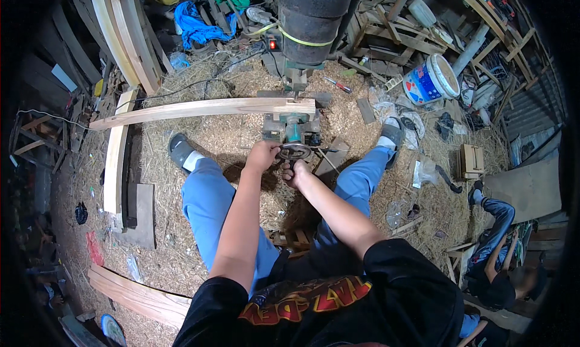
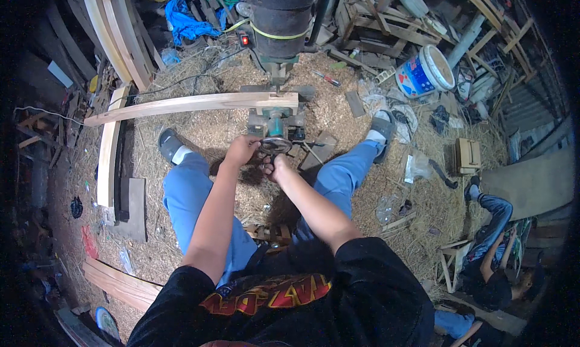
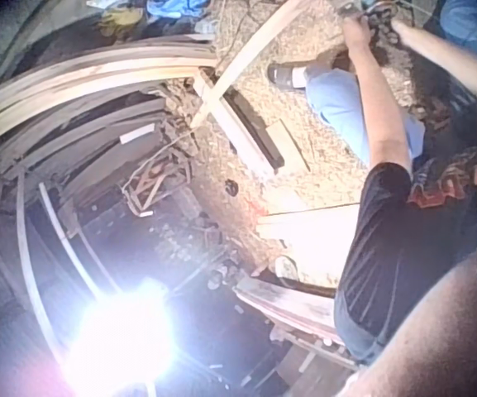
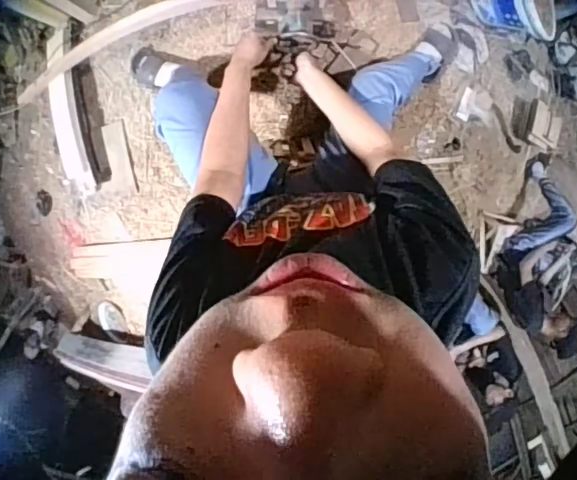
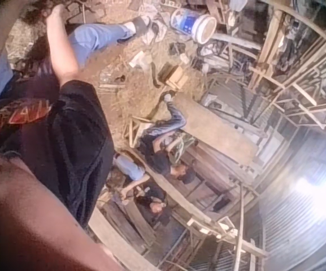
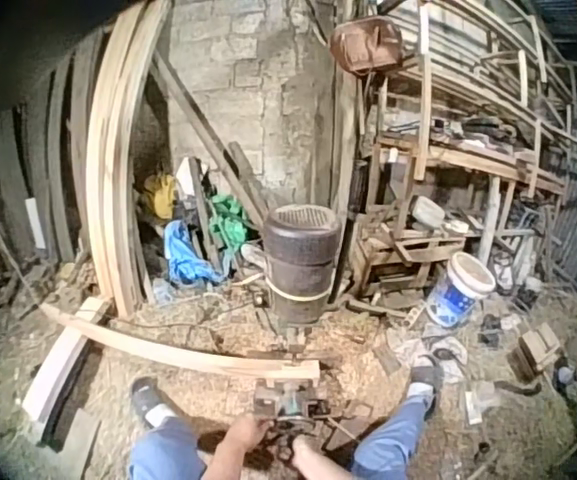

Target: The person operates a powered mortising machine by pulling a lever down to press a spinning bit into a wooden plank, then uses a pencil to mark the wood and clears away wood shavings by hand.

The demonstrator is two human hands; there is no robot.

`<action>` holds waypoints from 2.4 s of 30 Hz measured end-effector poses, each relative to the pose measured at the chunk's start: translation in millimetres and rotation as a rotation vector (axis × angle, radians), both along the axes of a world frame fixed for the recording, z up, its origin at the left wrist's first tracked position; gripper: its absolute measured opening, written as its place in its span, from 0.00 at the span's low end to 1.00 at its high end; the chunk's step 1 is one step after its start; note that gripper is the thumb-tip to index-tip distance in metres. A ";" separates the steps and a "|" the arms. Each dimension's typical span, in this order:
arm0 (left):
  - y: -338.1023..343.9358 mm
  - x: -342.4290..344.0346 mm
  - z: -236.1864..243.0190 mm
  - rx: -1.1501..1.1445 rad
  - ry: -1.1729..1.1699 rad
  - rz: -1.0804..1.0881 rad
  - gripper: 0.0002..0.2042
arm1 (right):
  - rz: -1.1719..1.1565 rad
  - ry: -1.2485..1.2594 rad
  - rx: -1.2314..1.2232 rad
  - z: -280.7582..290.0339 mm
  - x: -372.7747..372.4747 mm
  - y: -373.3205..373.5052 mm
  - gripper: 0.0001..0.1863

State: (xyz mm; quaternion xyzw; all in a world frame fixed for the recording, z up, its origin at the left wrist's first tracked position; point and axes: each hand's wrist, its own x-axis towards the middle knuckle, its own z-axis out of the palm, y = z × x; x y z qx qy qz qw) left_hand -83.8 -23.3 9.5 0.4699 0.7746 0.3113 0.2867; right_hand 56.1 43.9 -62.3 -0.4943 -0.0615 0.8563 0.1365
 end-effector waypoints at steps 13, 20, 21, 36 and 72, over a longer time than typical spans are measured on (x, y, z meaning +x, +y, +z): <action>0.8 5.9 8.9 -0.035 -0.003 0.008 0.11 | 0.051 0.101 -0.016 -17.5 19.9 14.8 0.14; 4.4 1.4 2.4 0.044 0.056 -0.045 0.10 | 0.048 0.062 -0.024 -19.6 29.1 23.5 0.18; 5.6 0.8 0.0 0.033 0.062 -0.053 0.11 | 0.051 0.103 -0.021 -21.3 28.5 23.6 0.19; 30.0 30.2 108.1 0.532 0.292 0.042 0.14 | 0.078 -0.812 1.292 -40.9 44.5 46.0 0.18; 142.1 20.1 306.6 1.211 0.735 0.057 0.24 | -0.143 0.454 1.544 467.0 -24.6 254.0 0.23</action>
